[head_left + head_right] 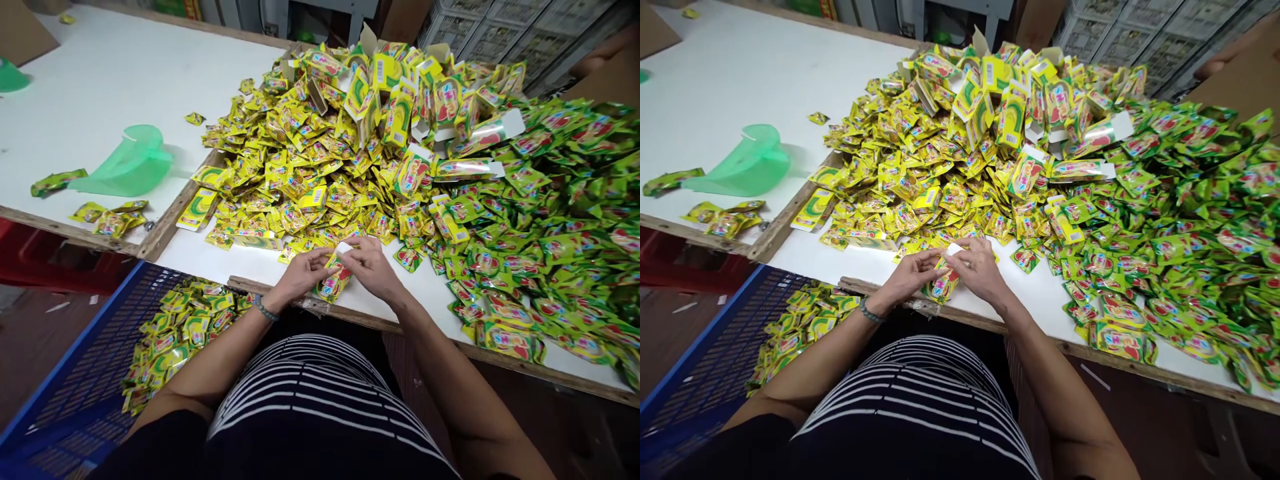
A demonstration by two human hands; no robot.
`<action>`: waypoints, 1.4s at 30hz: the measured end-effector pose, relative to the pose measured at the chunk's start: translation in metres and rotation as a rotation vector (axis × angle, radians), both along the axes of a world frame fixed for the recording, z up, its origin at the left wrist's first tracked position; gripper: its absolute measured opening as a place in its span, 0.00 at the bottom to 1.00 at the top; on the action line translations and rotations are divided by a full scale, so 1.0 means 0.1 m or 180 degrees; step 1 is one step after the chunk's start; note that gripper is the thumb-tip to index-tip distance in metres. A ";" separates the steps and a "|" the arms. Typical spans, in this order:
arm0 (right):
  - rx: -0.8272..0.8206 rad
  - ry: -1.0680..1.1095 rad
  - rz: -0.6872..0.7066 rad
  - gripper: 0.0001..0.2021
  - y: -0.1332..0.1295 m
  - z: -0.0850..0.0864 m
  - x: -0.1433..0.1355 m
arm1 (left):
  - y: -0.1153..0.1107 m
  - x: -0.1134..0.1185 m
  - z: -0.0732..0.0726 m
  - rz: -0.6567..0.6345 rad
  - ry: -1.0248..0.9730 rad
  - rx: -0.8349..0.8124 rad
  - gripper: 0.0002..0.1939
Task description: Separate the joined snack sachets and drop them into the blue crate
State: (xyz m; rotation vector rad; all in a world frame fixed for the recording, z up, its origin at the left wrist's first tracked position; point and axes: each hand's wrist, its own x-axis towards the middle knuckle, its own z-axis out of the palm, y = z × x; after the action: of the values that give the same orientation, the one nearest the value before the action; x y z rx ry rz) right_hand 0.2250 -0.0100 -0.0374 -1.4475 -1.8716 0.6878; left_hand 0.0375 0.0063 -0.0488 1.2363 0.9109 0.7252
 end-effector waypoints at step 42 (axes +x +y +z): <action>-0.1464 0.1208 0.0023 0.14 0.04 0.05 0.12 | -0.13 -0.02 -0.06 -0.0003 -0.0230 -0.0052 0.30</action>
State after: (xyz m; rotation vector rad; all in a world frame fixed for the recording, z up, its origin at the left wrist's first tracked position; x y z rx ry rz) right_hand 0.2367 -0.0059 -0.0322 -1.4504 -1.4812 1.3600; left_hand 0.0358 -0.0070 -0.0552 1.1886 0.8553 0.7554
